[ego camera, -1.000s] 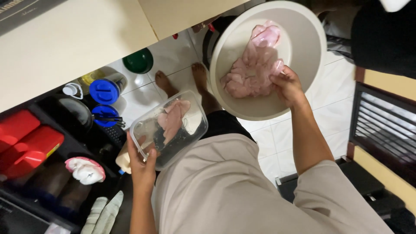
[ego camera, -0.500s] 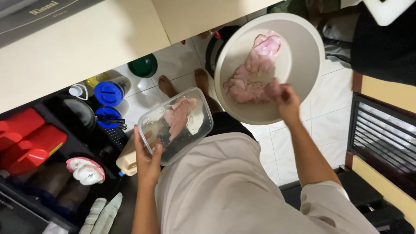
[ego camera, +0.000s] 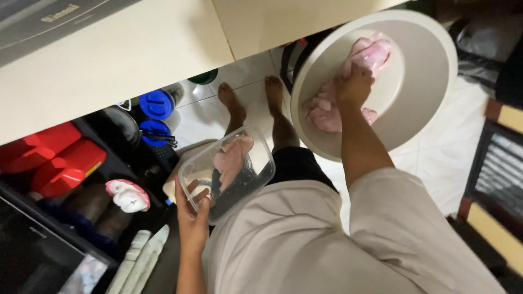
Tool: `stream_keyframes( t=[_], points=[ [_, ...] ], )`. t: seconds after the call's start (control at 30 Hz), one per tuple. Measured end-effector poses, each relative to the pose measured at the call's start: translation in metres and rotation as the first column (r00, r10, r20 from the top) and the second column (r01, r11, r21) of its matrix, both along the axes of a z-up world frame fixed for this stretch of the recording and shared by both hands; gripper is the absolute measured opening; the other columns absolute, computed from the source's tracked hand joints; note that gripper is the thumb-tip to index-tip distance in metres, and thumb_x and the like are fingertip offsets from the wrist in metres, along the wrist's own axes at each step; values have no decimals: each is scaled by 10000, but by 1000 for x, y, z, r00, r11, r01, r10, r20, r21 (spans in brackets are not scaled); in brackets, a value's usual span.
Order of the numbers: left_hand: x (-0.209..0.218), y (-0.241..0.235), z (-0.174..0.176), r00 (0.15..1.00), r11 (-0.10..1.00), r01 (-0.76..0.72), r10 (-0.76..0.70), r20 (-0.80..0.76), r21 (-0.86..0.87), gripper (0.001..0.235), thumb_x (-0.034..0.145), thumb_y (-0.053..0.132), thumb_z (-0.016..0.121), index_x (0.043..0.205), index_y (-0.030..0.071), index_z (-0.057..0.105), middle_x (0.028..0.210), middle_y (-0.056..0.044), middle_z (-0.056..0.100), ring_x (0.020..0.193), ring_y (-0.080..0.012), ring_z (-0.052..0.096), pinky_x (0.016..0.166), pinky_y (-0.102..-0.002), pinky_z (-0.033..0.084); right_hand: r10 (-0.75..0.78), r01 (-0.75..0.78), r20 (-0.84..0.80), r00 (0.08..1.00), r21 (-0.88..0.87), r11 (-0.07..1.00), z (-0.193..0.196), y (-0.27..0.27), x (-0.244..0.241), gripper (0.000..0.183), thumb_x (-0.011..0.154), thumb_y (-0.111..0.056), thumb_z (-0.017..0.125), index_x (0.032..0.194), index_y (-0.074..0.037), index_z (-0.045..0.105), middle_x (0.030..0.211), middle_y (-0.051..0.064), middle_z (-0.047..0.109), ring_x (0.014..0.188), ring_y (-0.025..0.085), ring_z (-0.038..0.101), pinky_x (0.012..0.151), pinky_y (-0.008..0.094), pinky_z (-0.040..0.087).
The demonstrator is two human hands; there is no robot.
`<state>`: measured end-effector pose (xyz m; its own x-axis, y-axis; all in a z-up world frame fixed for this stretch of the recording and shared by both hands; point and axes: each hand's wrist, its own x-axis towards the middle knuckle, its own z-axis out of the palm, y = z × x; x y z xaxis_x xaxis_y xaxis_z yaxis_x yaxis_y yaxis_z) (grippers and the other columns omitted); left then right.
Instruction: Inspecting and transferring raw chicken pieces from a large mixing bowl into a clear plastic storage container.
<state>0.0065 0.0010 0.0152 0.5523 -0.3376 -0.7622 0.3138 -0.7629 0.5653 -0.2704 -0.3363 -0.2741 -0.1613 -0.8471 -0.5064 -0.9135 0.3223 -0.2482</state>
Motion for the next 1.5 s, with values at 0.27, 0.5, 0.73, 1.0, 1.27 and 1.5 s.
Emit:
stream_keyframes(
  t=[0.27,0.5,0.73,1.0,1.27,1.5],
  points=[
    [0,15,-26,1000,997,-6,7,14,-73,961,871,389,664,1659,230,139,1472,-194,476,1153,-277,629,853,-373,578,-64,-2,464,883,141,990,12,13,-22,90,937,-162,576,864,-108,569,808,34,610,802,192,565,682,346,459],
    [3,-16,-18,1000,995,20,-22,-17,-95,909,910,304,632,1656,255,116,1526,-172,473,1207,-282,627,867,-376,590,-478,151,785,394,457,876,74,26,-80,43,994,-109,704,1013,-106,665,844,-40,621,784,103,597,697,249,490],
    [2,-29,-18,999,996,31,-32,-15,-80,936,880,337,651,1654,260,130,1507,-178,484,1198,-277,629,873,-387,584,329,-345,419,846,-39,938,61,89,-85,383,916,-121,565,1263,-15,688,1140,207,731,1026,369,691,890,447,534],
    [-2,-17,-8,999,1000,27,-26,-18,16,929,877,354,623,1656,258,126,1511,-171,478,1194,-280,632,862,-397,592,419,-277,434,797,-354,893,-37,4,-92,158,937,18,471,912,-34,619,824,36,561,759,173,442,633,420,336],
    [-3,16,-14,999,998,-51,52,-14,47,995,844,385,632,1664,224,92,1520,-189,453,1220,-329,616,888,-423,564,814,-823,-168,556,23,567,-46,-103,-113,535,899,-261,699,1427,-183,665,1304,213,618,1086,460,435,860,572,385],
    [0,-2,-9,999,999,-12,13,-48,35,993,844,452,627,1660,266,90,1527,-180,428,1248,-344,621,907,-417,545,239,-319,431,870,122,940,-5,-74,-131,160,982,-129,820,859,-148,720,1000,-65,706,916,94,618,771,245,521]
  ],
)
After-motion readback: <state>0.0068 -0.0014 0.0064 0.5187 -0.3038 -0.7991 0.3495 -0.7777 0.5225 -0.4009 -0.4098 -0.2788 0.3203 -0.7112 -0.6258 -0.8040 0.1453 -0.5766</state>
